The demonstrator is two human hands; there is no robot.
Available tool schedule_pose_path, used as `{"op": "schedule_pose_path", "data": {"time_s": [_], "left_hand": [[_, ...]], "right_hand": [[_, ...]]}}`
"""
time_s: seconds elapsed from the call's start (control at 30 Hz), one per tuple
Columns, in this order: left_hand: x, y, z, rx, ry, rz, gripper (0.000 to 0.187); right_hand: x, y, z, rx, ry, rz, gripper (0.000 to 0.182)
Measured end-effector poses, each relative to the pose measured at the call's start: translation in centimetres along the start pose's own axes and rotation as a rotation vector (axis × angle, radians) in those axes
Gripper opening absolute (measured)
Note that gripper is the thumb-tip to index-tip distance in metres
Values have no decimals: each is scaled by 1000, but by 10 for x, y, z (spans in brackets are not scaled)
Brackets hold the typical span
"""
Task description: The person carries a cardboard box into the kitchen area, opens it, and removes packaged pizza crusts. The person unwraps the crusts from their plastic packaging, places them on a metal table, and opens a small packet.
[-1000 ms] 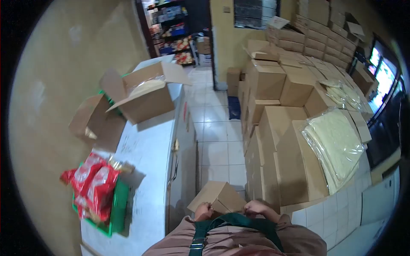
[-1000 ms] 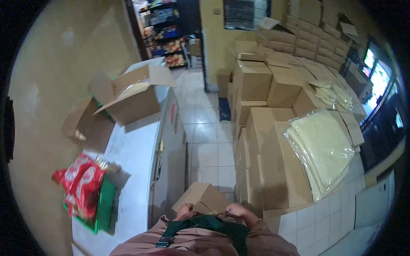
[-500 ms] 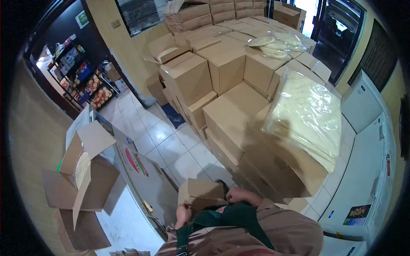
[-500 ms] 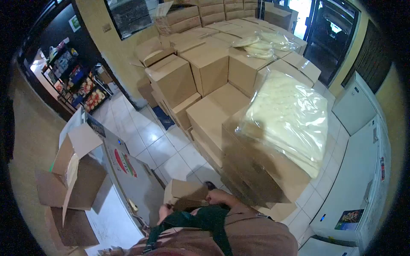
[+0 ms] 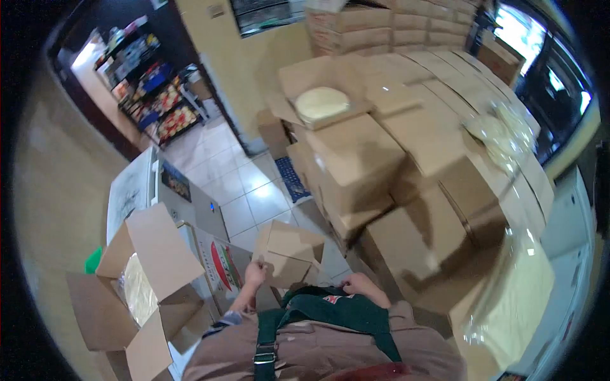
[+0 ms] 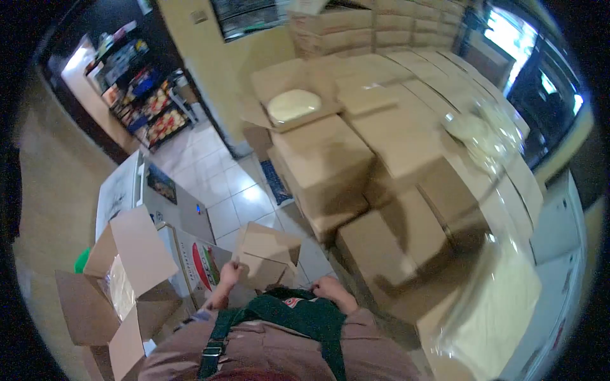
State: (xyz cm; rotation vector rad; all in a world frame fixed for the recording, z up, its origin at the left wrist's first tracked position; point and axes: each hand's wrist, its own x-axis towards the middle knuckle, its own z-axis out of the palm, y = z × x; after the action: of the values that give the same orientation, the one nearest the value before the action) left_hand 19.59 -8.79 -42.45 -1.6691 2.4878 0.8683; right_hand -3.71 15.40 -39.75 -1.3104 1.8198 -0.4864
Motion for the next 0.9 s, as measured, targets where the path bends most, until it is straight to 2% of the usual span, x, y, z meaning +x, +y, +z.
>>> {"op": "schedule_pose_path", "data": {"time_s": [0.07, 0.13, 0.17, 0.2, 0.23, 0.27, 0.3, 0.33, 0.4, 0.43, 0.63, 0.67, 0.73, 0.77, 0.8, 0.83, 0.87, 0.9], "left_hand": [[47, -6, -3, -16, -35, -36, 27], [97, -15, -7, -21, -78, -60, 28], [115, -19, -7, 1, -126, -74, 29], [135, -20, -9, 19, -167, -76, 30], [153, -15, -12, 144, -224, -118, 30], [175, -21, -12, 121, -213, -123, 30], [193, -33, -3, 94, -248, -234, 29], [210, -39, 1, 64, -279, -337, 28], [233, -28, 8, -9, -273, -322, 27], [240, -27, 10, -31, -274, -308, 27], [266, -41, 2, -46, -297, -206, 26], [272, -39, -2, -47, -295, -183, 26], [295, -34, -17, -41, -277, -127, 25], [307, -32, -25, -34, -268, -98, 25], [314, -31, -30, -26, -268, -71, 25], [320, -31, -34, -18, -271, -47, 25], [324, -17, -52, -10, -273, -47, 25], [331, 2, -72, 4, -213, -68, 23]], "right_hand": [[32, -2, -3, -3, -1, 5, 25], [69, 0, 2, 19, 105, 42, 26], [83, -16, -5, 77, 83, 122, 27], [99, -22, -3, 63, 74, 111, 27], [117, -22, -1, 105, 8, 167, 27], [131, -27, -5, 144, -62, 232, 28], [139, -30, -4, 119, -20, 125, 28], [154, -29, 5, 94, -29, 124, 28], [188, -2, 20, 156, -191, 93, 29], [201, 11, 20, 138, -205, 95, 29], [255, 72, 41, 640, -163, 86, 33], [262, 82, 38, 640, -165, 85, 33], [287, 100, 27, 279, -62, -36, 31], [278, 68, -10, 325, -100, 65, 32], [292, 98, 3, 420, -117, 123, 30], [299, 113, 19, 630, -10, 101, 30], [304, 102, 9, 638, -9, 101, 30], [306, 93, -7, 504, 67, 36, 29]]}}
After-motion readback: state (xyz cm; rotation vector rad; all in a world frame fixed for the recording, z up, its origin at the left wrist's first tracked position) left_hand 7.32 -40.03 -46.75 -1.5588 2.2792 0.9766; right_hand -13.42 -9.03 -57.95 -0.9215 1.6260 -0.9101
